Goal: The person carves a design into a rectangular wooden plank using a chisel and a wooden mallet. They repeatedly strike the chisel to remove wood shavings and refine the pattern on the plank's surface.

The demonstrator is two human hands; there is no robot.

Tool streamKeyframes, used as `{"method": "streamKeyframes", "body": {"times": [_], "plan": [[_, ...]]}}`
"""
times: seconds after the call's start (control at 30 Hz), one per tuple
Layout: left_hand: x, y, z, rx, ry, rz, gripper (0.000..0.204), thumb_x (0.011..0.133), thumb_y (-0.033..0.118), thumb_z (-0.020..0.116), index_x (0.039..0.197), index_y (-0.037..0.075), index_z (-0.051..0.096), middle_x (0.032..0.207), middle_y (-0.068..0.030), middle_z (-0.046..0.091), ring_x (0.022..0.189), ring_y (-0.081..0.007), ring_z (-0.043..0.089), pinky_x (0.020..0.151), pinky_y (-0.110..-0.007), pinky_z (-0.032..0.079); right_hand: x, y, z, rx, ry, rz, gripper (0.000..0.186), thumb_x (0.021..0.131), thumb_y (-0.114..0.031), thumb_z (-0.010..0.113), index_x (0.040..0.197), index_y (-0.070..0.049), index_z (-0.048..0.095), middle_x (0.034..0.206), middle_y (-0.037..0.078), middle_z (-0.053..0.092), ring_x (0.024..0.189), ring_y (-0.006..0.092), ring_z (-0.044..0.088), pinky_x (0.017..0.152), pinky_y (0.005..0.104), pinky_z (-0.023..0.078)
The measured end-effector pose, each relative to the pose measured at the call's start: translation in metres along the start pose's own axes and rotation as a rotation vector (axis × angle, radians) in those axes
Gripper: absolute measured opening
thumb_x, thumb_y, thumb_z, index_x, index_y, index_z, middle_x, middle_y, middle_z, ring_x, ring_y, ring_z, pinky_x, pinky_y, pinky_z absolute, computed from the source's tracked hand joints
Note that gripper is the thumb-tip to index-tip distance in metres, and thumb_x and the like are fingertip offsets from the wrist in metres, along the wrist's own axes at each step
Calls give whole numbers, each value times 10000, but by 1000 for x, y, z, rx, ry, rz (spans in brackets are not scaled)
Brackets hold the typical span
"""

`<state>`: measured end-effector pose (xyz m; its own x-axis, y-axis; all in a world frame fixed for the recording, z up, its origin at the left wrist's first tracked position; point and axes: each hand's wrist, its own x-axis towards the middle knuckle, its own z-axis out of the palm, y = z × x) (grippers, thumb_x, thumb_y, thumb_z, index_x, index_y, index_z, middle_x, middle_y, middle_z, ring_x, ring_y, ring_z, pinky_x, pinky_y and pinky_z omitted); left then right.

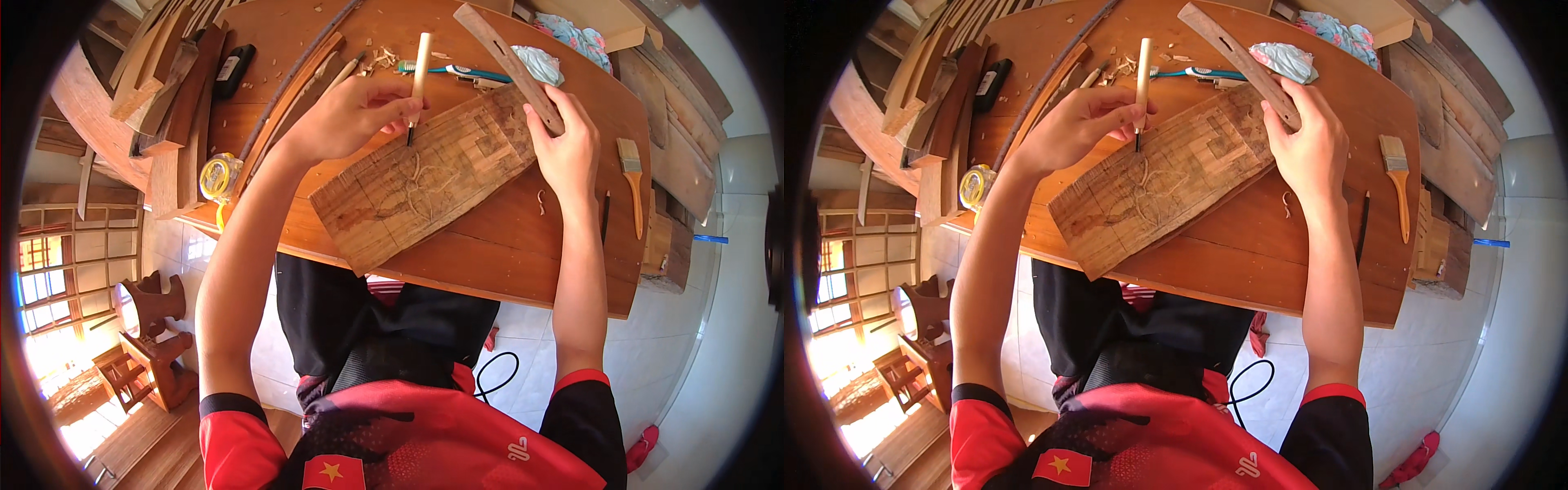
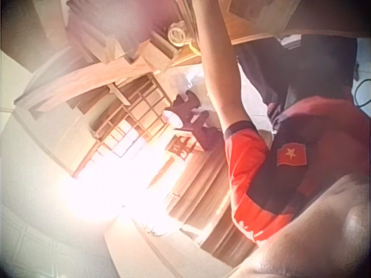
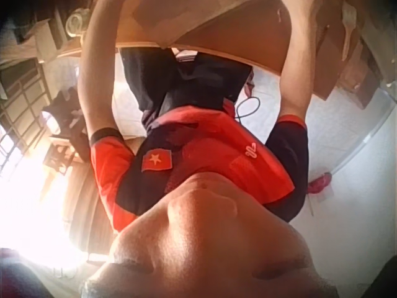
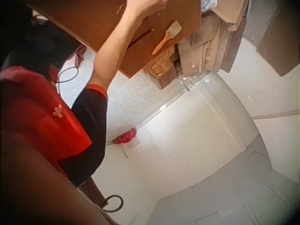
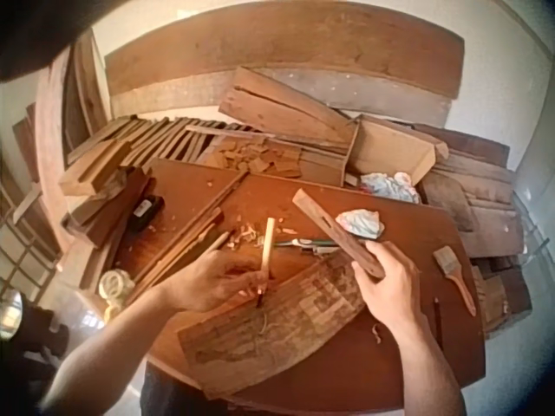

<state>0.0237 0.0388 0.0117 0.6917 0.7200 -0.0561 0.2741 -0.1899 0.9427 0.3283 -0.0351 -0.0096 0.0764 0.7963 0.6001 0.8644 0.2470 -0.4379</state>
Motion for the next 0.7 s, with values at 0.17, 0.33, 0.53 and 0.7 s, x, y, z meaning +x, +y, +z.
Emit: {"method": "streamKeyframes", "body": {"times": [0.17,0.33,0.53,0.7], "plan": [[8,-7,3,63,5,12,421,1059,383,606,1195,-3,706,952,-26,704,829,-103,608,812,-286,528,2,-2,-4,15,-17,11,298,899,-168,780,1159,-38,713,1024,123,743,923,316,742,776,384,574],[11,-5,4,61,-15,16,397,1062,381,598,1173,15,707,926,-21,690,797,-101,591,776,-285,518,9,-13,-15,108,-90,63,318,891,-141,799,1158,10,711,951,122,725,846,206,713,753,345,561],[12,-3,5,175,-11,20,366,1064,360,588,1154,25,705,880,-19,672,774,-104,582,737,-286,502,19,-14,-29,116,-256,57,373,892,-150,807,1191,46,702,1002,156,754,893,184,720,816,319,556],[11,-8,18,219,57,116,352,1065,345,575,1184,42,709,878,-29,656,798,-115,571,744,-291,474,34,-13,-44,85,-328,26,425,890,-185,818,1221,49,693,1086,163,765,984,178,723,871,312,551]]}}
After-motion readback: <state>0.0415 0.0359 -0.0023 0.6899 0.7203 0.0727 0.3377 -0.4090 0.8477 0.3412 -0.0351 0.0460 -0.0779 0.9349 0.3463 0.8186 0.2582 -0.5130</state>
